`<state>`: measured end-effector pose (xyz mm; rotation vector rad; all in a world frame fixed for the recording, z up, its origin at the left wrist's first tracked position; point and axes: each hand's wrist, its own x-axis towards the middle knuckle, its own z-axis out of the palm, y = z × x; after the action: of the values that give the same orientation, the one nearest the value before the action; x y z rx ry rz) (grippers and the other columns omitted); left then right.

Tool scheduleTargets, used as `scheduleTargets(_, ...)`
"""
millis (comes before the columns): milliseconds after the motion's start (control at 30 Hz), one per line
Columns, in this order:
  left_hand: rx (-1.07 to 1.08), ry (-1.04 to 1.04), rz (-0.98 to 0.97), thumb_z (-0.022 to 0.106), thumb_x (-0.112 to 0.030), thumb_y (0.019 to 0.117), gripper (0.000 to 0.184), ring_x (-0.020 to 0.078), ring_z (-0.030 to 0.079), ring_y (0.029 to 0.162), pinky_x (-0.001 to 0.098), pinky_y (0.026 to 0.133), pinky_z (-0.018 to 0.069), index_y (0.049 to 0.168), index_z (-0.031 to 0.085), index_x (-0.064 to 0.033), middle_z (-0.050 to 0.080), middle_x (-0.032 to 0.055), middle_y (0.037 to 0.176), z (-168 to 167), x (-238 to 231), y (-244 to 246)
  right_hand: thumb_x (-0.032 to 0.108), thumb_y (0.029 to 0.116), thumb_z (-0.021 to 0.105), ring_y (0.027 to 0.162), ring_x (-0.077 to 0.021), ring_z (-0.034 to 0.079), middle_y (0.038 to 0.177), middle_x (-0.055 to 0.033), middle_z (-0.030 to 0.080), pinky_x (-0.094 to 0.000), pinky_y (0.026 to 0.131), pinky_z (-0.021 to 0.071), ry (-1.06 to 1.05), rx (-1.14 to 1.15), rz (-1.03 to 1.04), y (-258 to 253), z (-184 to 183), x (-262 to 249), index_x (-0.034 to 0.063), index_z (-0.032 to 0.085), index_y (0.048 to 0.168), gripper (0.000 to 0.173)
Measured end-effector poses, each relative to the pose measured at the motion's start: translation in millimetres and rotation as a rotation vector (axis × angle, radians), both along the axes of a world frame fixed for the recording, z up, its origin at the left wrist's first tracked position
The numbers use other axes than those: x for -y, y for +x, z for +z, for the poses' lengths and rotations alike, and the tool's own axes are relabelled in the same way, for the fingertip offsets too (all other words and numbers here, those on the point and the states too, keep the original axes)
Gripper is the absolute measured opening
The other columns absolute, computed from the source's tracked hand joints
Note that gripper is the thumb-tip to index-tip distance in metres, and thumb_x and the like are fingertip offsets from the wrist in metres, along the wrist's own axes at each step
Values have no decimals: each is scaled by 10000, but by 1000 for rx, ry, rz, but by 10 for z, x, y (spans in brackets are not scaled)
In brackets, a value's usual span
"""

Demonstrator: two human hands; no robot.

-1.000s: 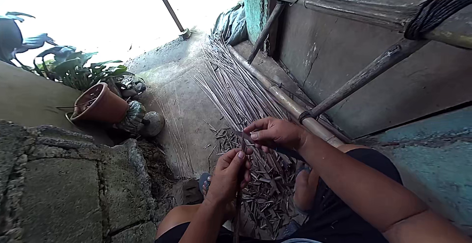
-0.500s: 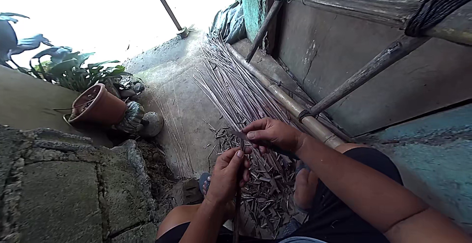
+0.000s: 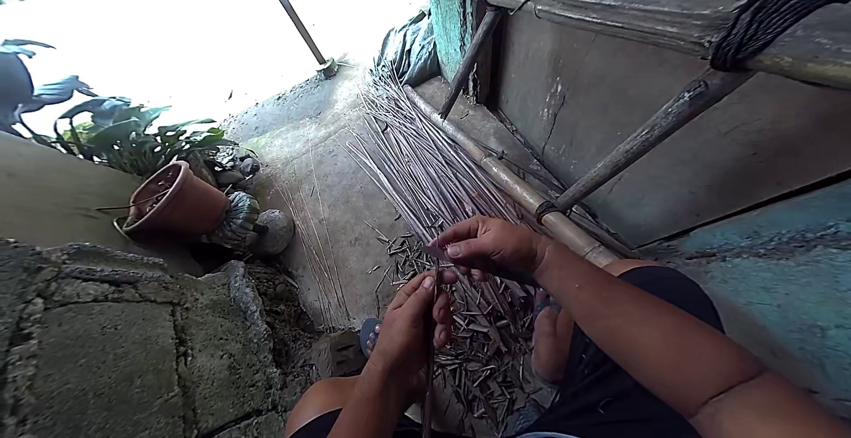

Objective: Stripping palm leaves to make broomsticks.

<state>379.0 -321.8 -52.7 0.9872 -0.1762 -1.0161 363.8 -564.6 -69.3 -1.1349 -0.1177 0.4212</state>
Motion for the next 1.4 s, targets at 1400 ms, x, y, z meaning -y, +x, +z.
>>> scheduleTargets(1400, -89, -20, -54, 445, -251, 1098, 259, 32, 505, 465, 164, 432, 444, 1060, 614, -59, 539, -21, 659, 3, -14, 8, 213, 1013, 614, 525, -52, 583, 675, 17, 636, -205, 488, 497, -154, 154, 51, 25, -48, 53, 61, 690, 928, 190)
